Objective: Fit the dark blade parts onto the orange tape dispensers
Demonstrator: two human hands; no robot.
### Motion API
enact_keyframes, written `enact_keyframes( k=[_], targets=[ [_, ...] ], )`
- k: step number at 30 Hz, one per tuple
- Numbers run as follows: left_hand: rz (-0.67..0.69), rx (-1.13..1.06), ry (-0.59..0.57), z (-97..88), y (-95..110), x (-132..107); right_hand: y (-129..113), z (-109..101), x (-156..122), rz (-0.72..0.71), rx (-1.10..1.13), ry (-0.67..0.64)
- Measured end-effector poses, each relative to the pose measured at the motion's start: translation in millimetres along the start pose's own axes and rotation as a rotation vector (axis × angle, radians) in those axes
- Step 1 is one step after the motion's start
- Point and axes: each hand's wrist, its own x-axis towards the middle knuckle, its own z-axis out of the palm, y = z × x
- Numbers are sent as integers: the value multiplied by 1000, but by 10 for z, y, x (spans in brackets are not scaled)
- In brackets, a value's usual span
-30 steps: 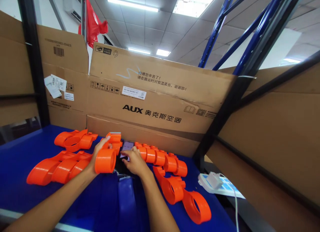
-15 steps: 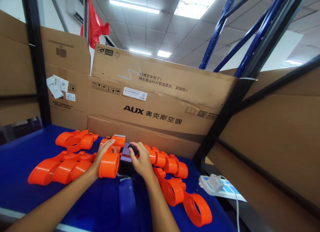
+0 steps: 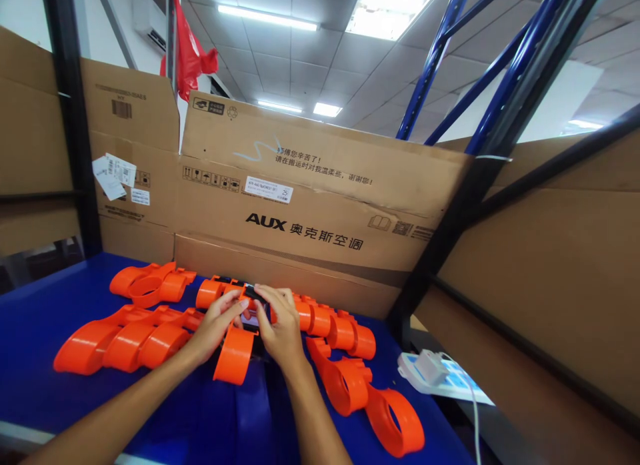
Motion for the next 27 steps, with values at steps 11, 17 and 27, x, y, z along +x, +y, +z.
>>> enact_keyframes(
  k=[11, 17, 27],
  targets=[
    [-48, 32, -75, -51, -88, 28, -5, -15, -24, -27, 78, -27],
    [-87, -18, -59, -15, -65, -14, -22, -122, 2, 28, 172, -88],
    [-180, -114, 20, -117, -177, 48, 211, -476, -186, 462, -502, -637]
  ],
)
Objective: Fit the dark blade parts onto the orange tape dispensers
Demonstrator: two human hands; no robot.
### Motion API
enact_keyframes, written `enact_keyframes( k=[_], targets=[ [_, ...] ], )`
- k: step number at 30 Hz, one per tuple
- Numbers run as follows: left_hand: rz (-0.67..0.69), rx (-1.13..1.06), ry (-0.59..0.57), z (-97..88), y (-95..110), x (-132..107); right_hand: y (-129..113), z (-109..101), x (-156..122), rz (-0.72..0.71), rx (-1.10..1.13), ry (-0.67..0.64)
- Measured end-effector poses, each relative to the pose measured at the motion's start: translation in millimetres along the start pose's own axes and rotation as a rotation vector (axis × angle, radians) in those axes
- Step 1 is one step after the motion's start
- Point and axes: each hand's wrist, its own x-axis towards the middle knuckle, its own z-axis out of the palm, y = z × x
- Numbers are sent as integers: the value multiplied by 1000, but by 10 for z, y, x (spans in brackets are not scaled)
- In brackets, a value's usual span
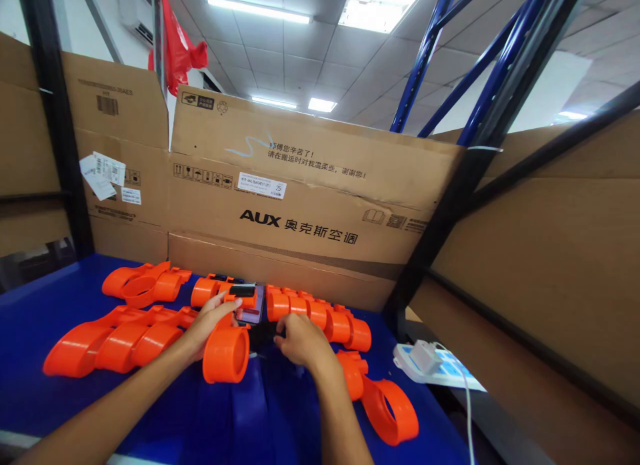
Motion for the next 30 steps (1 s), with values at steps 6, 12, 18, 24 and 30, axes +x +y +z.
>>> enact_keyframes(
  k=[6, 12, 18, 24, 30],
  targets=[
    [15, 65, -43, 15, 8, -41, -61, 42, -77, 96, -198, -170],
    [-10, 82, -64, 8, 4, -42, -74, 21, -68, 98, -195, -187],
    [6, 78, -35, 29, 39, -32, 58, 5, -1, 69, 70, -3],
    [6, 71, 1, 38, 40, -12, 20, 68, 106, -53, 834, 103],
    [11, 132, 11, 11, 21, 5, -84, 108, 146, -164, 973, 295]
  ],
)
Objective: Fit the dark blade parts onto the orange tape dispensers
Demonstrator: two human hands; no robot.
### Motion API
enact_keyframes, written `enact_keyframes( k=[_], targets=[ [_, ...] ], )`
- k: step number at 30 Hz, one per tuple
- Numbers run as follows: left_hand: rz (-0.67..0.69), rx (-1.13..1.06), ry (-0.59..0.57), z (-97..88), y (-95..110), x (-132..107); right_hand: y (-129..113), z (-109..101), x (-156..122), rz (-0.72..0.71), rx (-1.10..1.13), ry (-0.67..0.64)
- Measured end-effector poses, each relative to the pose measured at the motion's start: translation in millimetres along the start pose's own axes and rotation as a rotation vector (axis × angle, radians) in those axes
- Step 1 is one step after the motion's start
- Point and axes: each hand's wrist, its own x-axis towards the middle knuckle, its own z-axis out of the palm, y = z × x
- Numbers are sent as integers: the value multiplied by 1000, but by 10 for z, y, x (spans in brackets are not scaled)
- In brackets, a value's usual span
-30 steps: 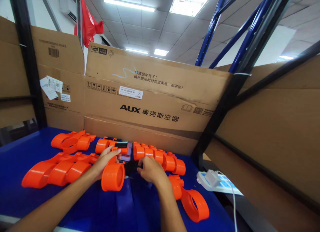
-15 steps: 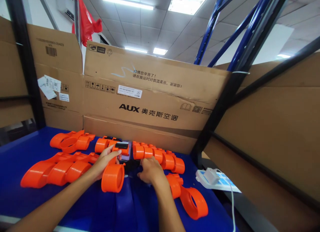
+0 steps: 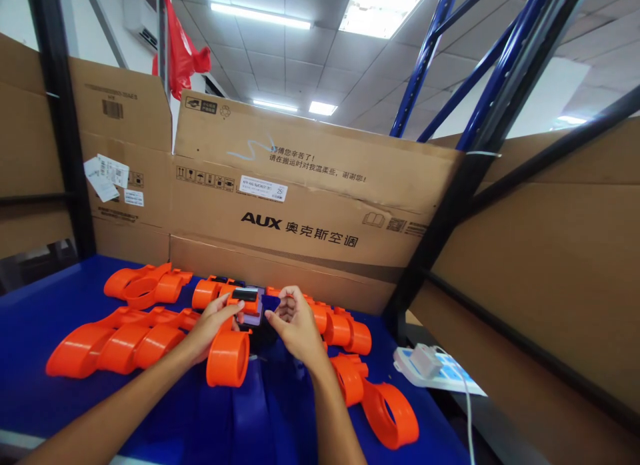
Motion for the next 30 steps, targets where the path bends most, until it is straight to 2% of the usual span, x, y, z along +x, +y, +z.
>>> enact_keyframes(
  k=[5, 11, 19, 30],
  targets=[
    [15, 22, 2, -9, -22, 12, 28, 91, 18, -80, -57, 80],
    [28, 36, -16, -14, -36, 11, 14, 196, -16, -113, -153, 39],
    [46, 22, -12, 16, 0, -1, -10, 215, -56, -153, -288, 41],
    [68, -11, -10, 36, 30, -8, -48, 248, -87, -175, -302, 4]
  ],
)
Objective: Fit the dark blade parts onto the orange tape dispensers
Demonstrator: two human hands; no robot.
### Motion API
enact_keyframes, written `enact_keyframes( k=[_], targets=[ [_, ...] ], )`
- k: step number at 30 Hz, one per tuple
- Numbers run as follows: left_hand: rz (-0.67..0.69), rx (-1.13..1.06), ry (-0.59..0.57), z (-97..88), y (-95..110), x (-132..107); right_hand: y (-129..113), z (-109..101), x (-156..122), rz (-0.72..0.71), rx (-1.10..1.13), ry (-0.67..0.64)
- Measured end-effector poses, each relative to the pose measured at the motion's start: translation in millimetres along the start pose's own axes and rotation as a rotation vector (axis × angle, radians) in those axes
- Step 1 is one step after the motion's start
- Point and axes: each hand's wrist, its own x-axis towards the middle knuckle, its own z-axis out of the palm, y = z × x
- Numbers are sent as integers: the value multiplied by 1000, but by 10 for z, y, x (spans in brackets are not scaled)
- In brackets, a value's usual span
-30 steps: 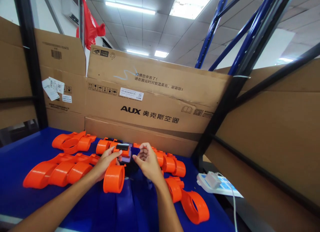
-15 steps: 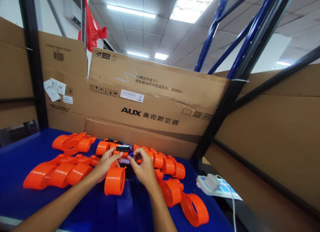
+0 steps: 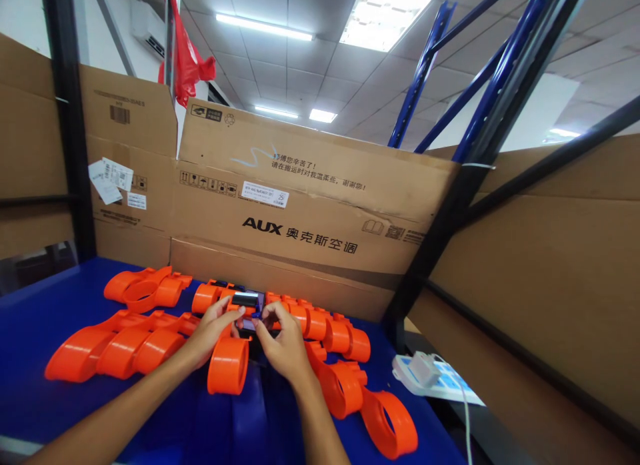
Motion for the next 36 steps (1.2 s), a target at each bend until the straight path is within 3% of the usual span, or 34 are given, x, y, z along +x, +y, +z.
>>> enact_keyframes(
  k=[14, 25, 36],
  targets=[
    [5, -2, 22, 4, 20, -4, -13, -30, -3, -43, -94, 181],
    [32, 32, 8, -10, 7, -5, -25, 12, -18, -56, -80, 153],
    [35, 38, -2, -10, -8, -11, -24, 38, -30, -155, -139, 174]
  ],
)
